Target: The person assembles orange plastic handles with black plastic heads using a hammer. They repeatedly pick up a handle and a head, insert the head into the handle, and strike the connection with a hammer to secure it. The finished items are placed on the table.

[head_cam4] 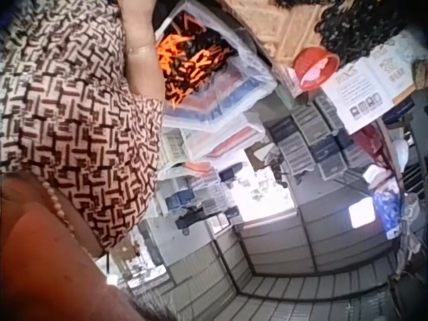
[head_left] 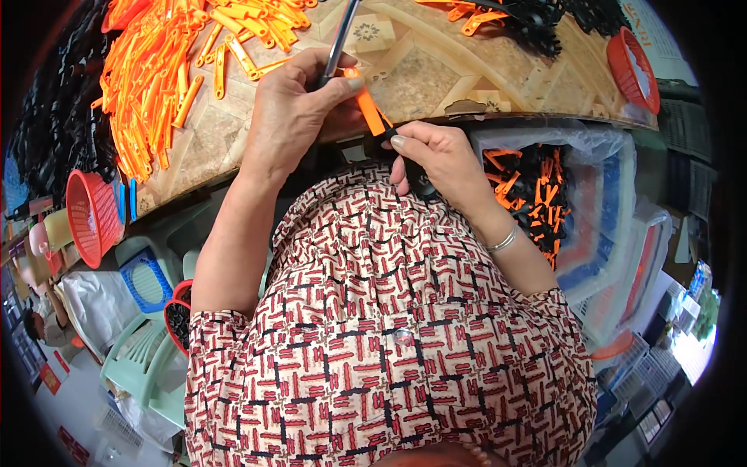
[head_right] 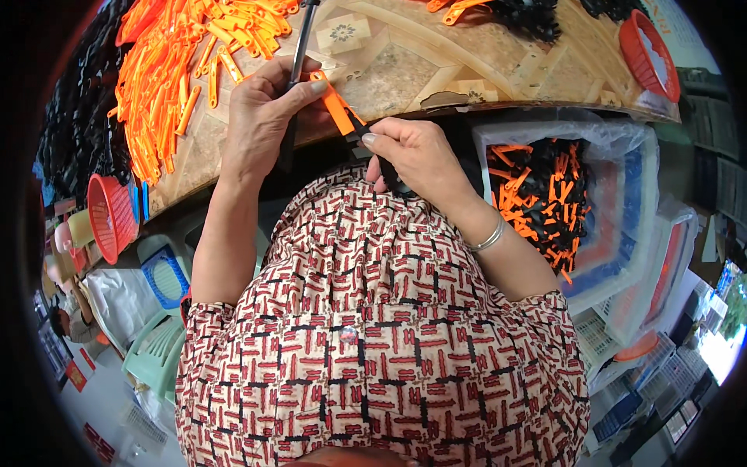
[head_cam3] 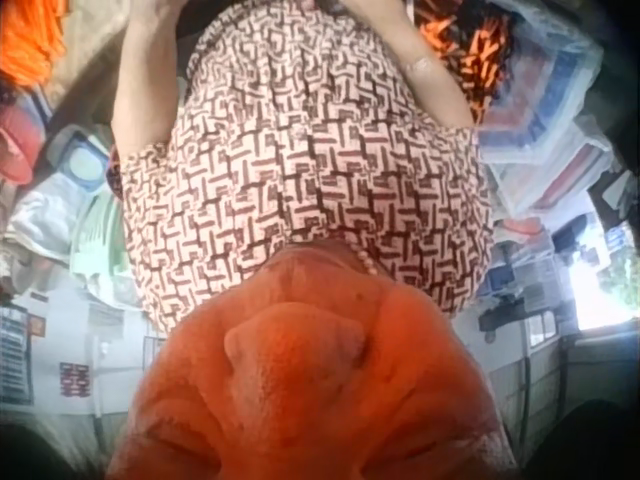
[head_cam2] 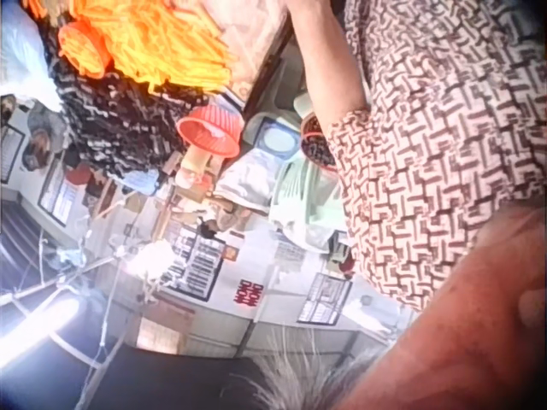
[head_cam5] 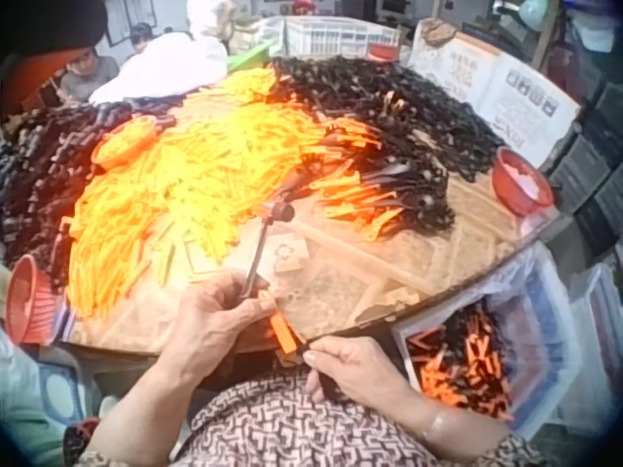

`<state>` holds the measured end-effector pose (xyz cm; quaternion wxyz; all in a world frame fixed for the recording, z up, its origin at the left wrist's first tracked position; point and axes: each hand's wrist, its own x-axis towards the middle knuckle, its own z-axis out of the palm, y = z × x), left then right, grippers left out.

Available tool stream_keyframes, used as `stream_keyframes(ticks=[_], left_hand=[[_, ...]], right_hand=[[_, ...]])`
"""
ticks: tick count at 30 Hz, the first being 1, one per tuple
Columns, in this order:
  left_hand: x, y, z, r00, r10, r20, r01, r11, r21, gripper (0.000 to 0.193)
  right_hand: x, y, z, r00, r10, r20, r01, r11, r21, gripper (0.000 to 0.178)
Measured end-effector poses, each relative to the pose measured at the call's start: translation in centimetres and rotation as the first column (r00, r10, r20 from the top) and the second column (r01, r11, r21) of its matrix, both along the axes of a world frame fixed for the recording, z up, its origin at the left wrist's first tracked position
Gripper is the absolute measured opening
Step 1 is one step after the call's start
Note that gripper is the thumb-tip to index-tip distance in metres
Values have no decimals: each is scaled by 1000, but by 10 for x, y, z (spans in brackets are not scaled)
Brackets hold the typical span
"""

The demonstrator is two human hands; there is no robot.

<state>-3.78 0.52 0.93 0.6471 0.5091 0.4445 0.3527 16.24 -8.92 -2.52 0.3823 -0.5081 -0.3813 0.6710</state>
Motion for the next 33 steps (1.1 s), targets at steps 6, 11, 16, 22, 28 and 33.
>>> stream_keyframes(ticks=[6, 11, 16, 22, 28, 33], left_hand=[[1, 1, -11, 1000, 9, -19, -10, 1000, -11, 24], [3, -2, -10, 998, 8, -67, -7, 1000, 26, 23], [5, -5, -11, 992, 14, -123, -4, 997, 79, 22], [9, -16, -10, 946, 125, -299, -31, 953, 301, 24], [-26, -29, 11, 901, 251, -353, 21, 790, 613, 29], [-49, -65, 20, 892, 189, -410, 100, 802, 588, 31]], right_hand=[[0, 2, 3, 1000, 11, 0, -11, 1000, -4, 25], [0, 2, 2, 999, 0, -37, 0, 1000, -5, 26], [0, 6, 3, 1000, 1, 17, -1, 1000, -5, 29], [-6, 9, 7, 989, -37, 145, 43, 998, -38, 37], [-11, 11, 16, 967, -45, 253, 66, 995, -74, 36], [-10, 10, 11, 970, -45, 238, 57, 997, -43, 36]])
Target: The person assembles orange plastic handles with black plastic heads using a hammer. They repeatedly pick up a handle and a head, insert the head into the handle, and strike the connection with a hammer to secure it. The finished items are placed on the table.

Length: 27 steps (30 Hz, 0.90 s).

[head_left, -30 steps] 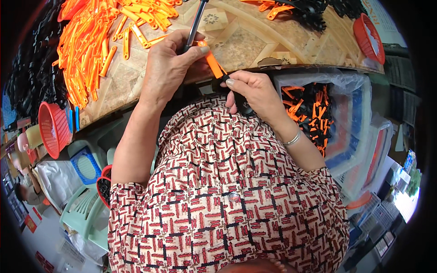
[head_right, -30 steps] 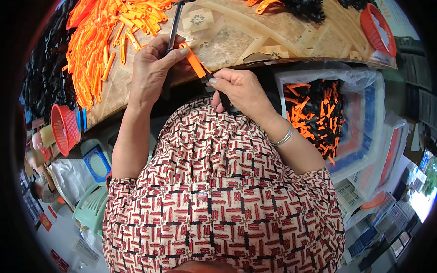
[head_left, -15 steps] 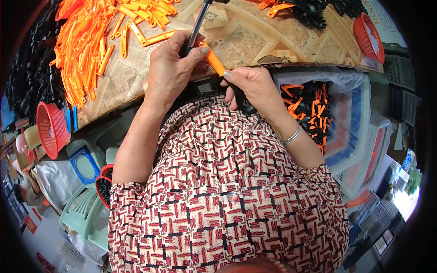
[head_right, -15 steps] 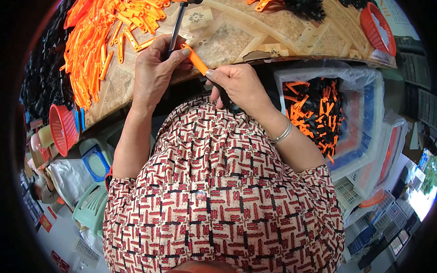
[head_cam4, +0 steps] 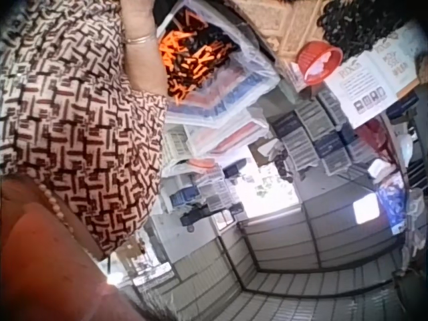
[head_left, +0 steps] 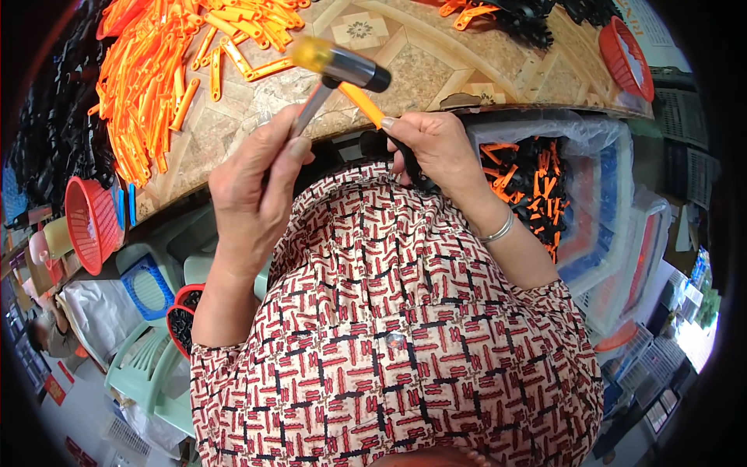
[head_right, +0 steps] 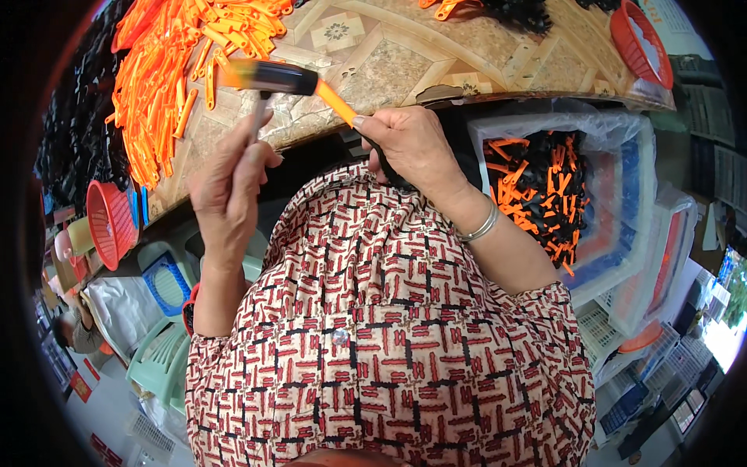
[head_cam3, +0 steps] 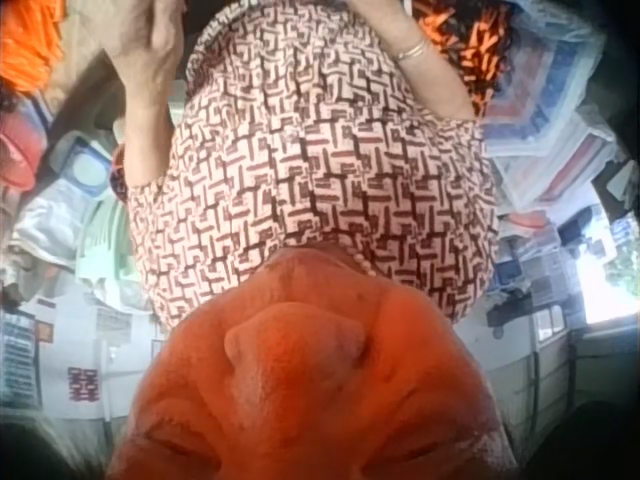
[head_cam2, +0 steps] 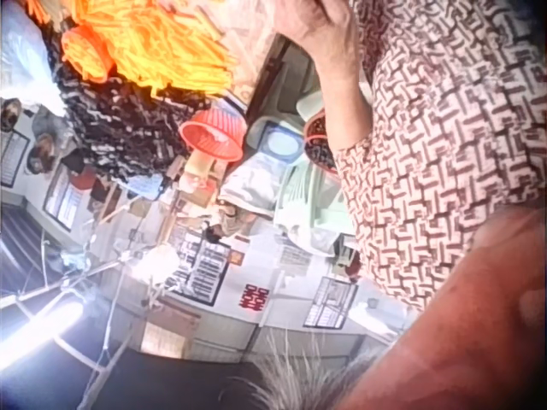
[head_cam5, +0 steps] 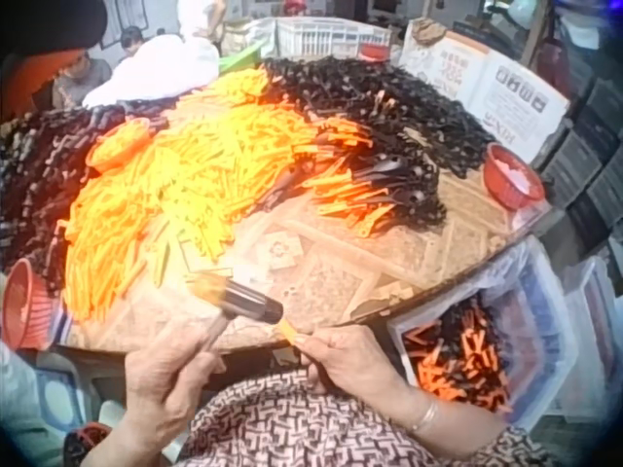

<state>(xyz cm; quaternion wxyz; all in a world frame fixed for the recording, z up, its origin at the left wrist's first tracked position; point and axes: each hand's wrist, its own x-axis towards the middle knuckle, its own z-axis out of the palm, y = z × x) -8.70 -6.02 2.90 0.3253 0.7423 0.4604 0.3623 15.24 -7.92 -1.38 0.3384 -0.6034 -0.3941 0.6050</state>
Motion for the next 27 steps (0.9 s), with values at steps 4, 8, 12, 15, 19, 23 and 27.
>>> stream_keyframes(ticks=[4, 8, 12, 15, 19, 23, 27], left_hand=[[-4, 2, -8, 975, 41, -217, -14, 992, 123, 30], [-4, -9, -1, 992, 94, 80, -107, 975, 194, 32], [0, -7, -4, 925, -21, -378, 89, 982, 164, 33], [-4, -7, -11, 981, 37, -191, -24, 997, 72, 30], [2, -10, -9, 996, 27, -83, -6, 969, 246, 29], [-8, 7, -26, 962, -72, -263, 86, 995, 42, 29], [-21, 15, -15, 980, 184, 78, -161, 959, -233, 31]], right_hand=[[-1, -1, -2, 999, -14, -29, 14, 1000, -10, 36], [0, -2, -4, 1000, -6, -16, 7, 999, 43, 36], [0, -2, -10, 999, -1, -50, 2, 999, 32, 35], [-2, -2, -6, 998, 12, -62, -9, 999, 37, 34], [1, -1, -11, 997, -18, -71, 22, 999, 48, 35], [28, -4, 0, 997, 83, 8, -83, 991, 107, 31], [159, -14, 35, 916, 295, 272, -314, 949, 27, 28]])
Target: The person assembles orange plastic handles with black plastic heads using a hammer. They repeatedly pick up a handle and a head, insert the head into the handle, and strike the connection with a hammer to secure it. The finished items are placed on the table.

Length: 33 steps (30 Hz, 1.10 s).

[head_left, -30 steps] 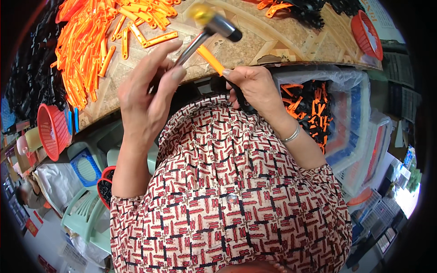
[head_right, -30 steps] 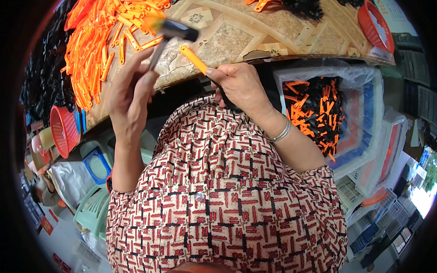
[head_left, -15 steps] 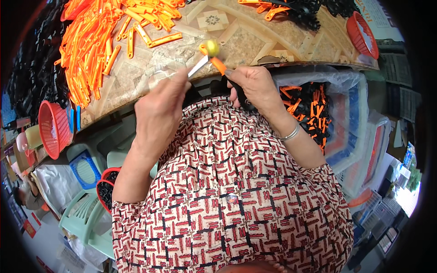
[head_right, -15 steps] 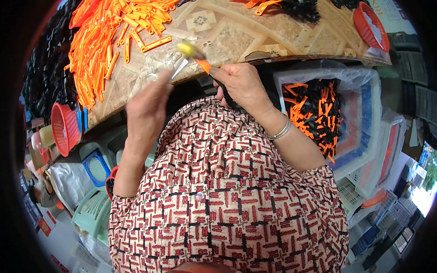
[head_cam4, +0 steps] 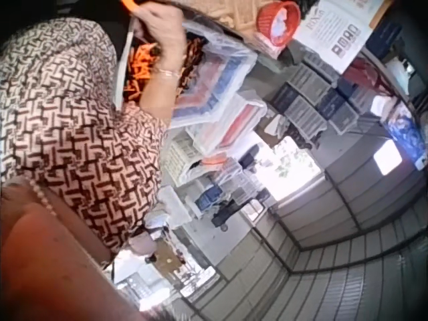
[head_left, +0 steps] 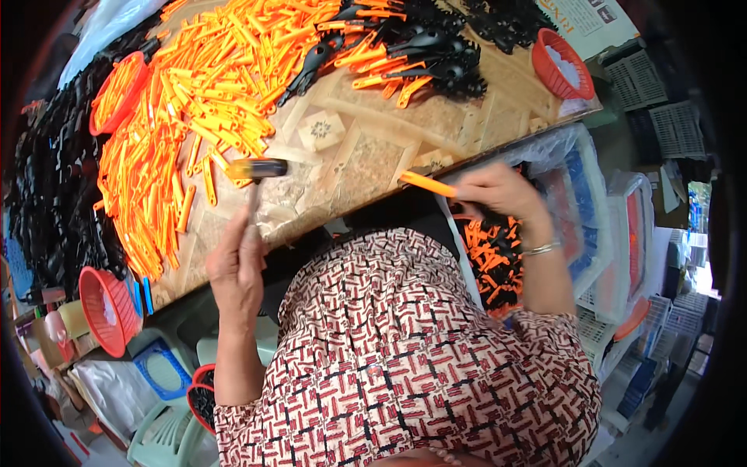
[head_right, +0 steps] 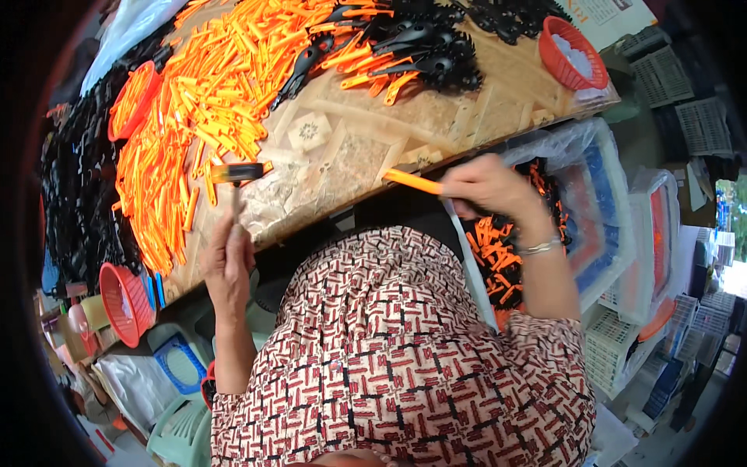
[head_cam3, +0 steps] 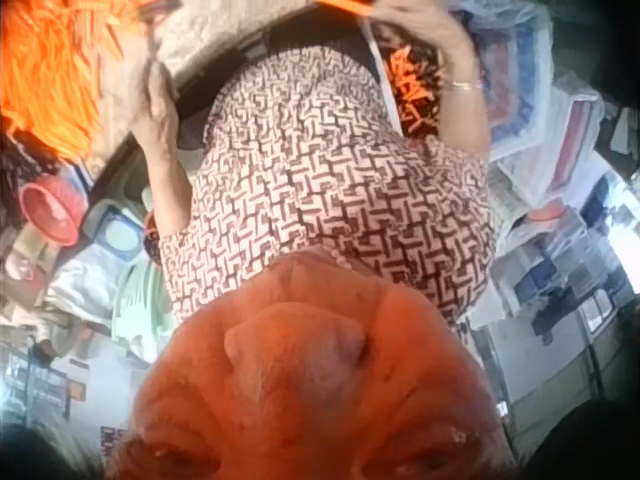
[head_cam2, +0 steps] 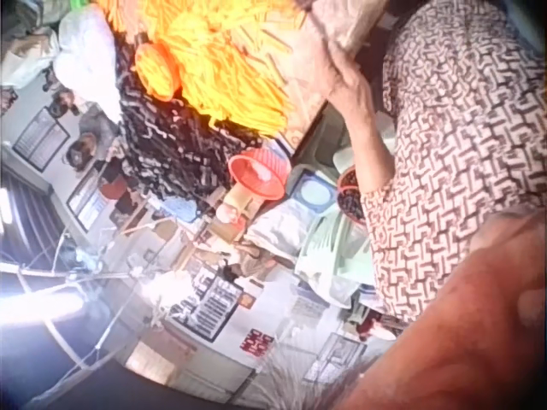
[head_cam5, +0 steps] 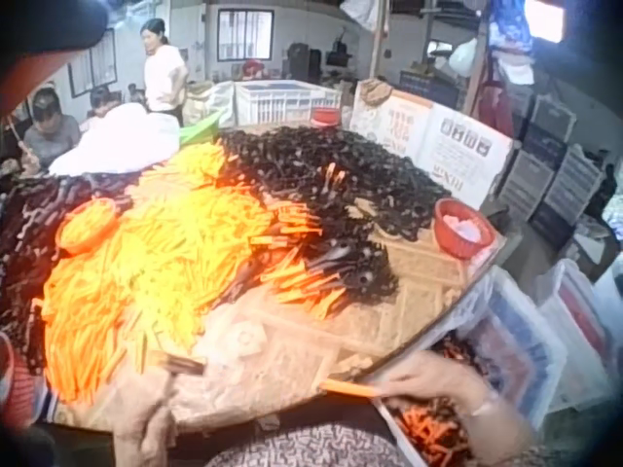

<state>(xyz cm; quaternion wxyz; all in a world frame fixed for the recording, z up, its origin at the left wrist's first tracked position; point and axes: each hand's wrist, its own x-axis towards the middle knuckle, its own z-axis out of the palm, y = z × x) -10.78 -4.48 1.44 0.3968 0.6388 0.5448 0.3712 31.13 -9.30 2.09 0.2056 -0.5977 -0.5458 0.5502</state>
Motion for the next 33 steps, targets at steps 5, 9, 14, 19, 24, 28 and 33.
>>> stream_keyframes(ticks=[5, 9, 14, 19, 24, 28, 33], left_hand=[[-4, 25, -12, 996, 85, -15, -85, 996, -36, 31], [-3, 30, -14, 998, 42, -45, -42, 999, -1, 30], [-4, 28, -18, 998, 61, 13, -61, 998, 4, 30], [-5, 25, -21, 989, 95, -115, -82, 989, 119, 31], [1, 21, -11, 992, 96, -85, -90, 994, 65, 30], [4, 16, -6, 995, 90, -49, -90, 996, 4, 30], [0, 17, -16, 994, 105, 33, -106, 994, 9, 32]], right_hand=[[61, -1, 55, 258, -360, 897, -289, 857, 427, 62], [62, 71, 43, 653, -466, 597, -220, 637, 739, 84], [77, 171, -10, 779, -518, 352, -17, 545, 838, 84], [39, 203, -33, 809, -498, 311, 28, 561, 827, 74], [-14, 216, -27, 814, -512, 275, 24, 503, 864, 57], [-62, 228, -19, 836, -473, 279, -65, 420, 905, 50], [-80, 237, -2, 898, -350, 266, 3, 609, 793, 83]])
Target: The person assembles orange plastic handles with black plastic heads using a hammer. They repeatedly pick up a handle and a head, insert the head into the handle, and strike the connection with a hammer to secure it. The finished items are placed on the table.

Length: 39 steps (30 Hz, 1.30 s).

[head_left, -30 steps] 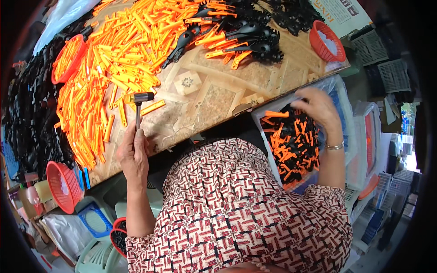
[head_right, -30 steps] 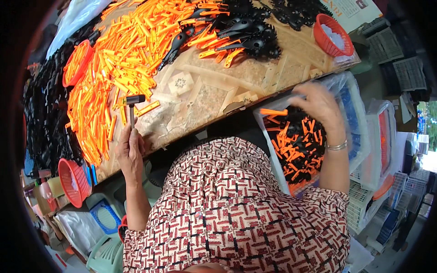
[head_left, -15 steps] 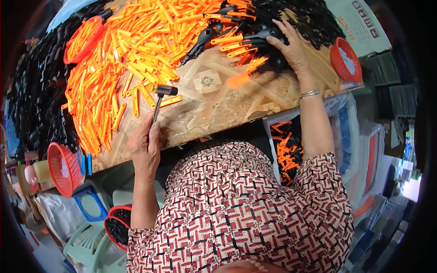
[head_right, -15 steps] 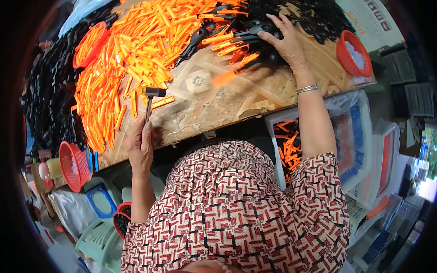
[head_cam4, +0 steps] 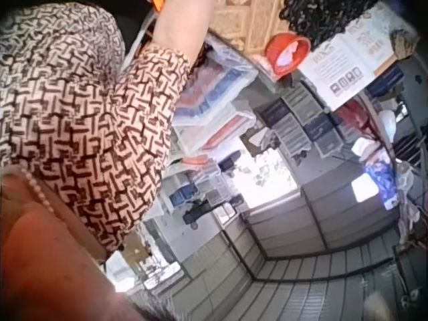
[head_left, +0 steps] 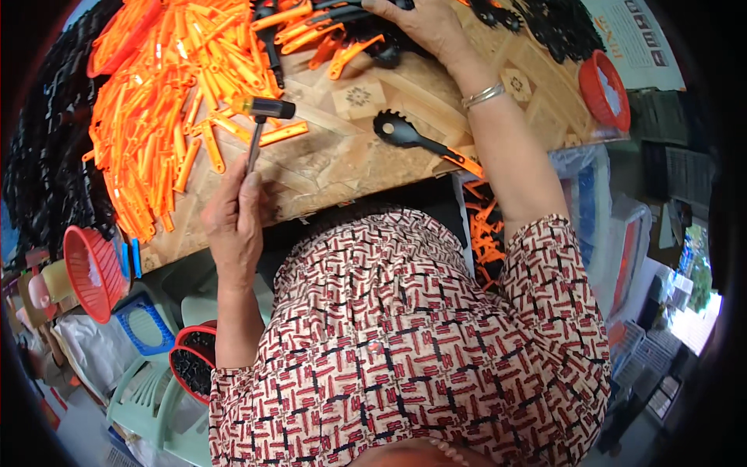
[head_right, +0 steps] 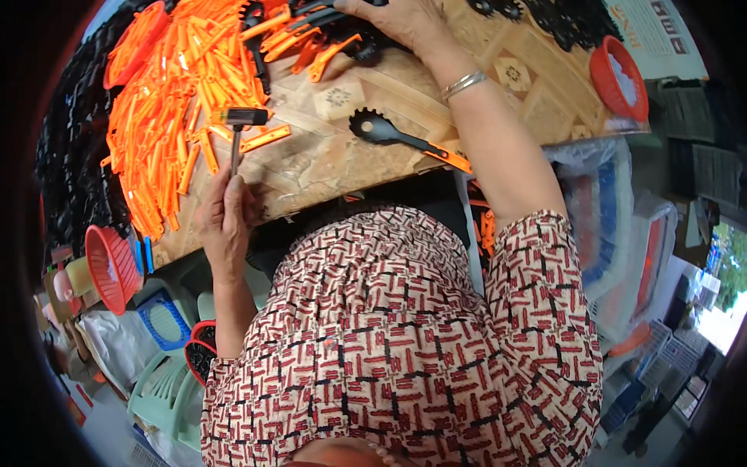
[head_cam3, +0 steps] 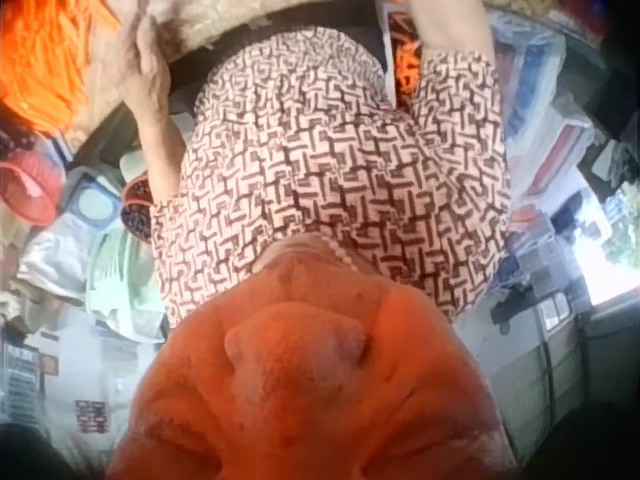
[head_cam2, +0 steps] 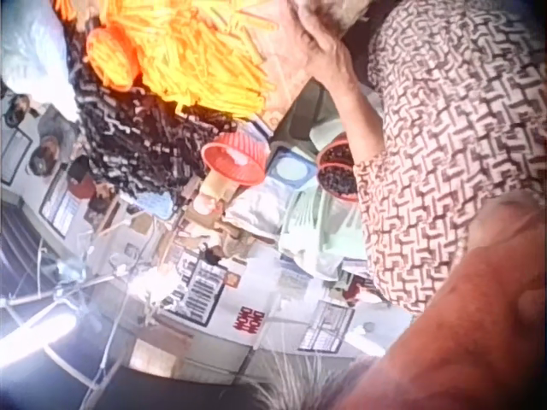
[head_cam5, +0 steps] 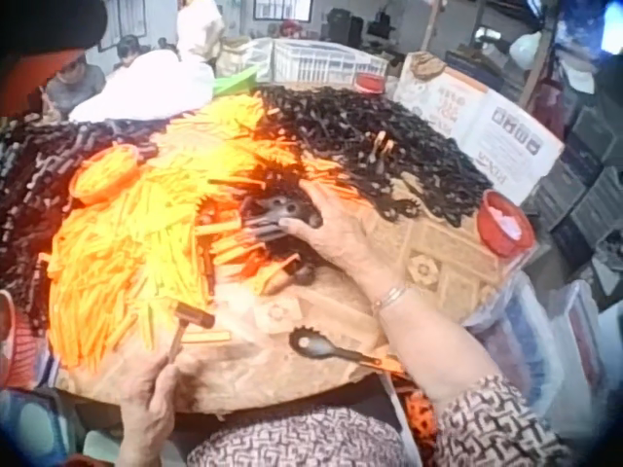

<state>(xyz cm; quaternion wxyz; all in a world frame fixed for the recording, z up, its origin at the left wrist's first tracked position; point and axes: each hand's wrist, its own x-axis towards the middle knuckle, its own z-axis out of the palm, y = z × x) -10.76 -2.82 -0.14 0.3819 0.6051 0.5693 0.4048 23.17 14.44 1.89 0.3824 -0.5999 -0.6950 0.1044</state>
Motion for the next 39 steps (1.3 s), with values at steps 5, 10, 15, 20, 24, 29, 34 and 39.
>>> stream_keyframes(ticks=[5, 10, 15, 20, 24, 29, 34, 39], left_hand=[[1, -10, 15, 990, 16, 139, -5, 997, -79, 31], [-7, 1, 25, 940, 80, 332, -18, 982, -186, 30], [-9, 14, 18, 999, 31, -45, -29, 999, 45, 21], [12, 31, 26, 862, -64, -502, 207, 950, 235, 20], [19, 46, 16, 724, 65, -686, 245, 906, 345, 16], [9, 48, 11, 719, 94, -689, 313, 841, 441, 16], [16, 26, 28, 937, -240, -253, 261, 964, 50, 19], [36, 18, 42, 910, -404, -96, 397, 914, -83, 24]], right_hand=[[22, -68, 47, 860, -218, 461, 166, 974, 151, 63], [19, -167, 45, 920, 228, 318, -211, 973, -88, 29], [4, -179, 33, 755, 449, 478, -477, 876, -70, 35], [10, -151, 19, 517, 482, 707, -669, 743, -17, 28], [5, -136, 19, 486, 464, 740, -677, 736, -17, 25], [-9, -144, 8, 546, 268, 794, -573, 811, 120, 23], [-19, -172, -8, 608, 227, 760, -474, 872, 119, 23], [-43, -198, 6, 719, 156, 678, -351, 922, 161, 28]])
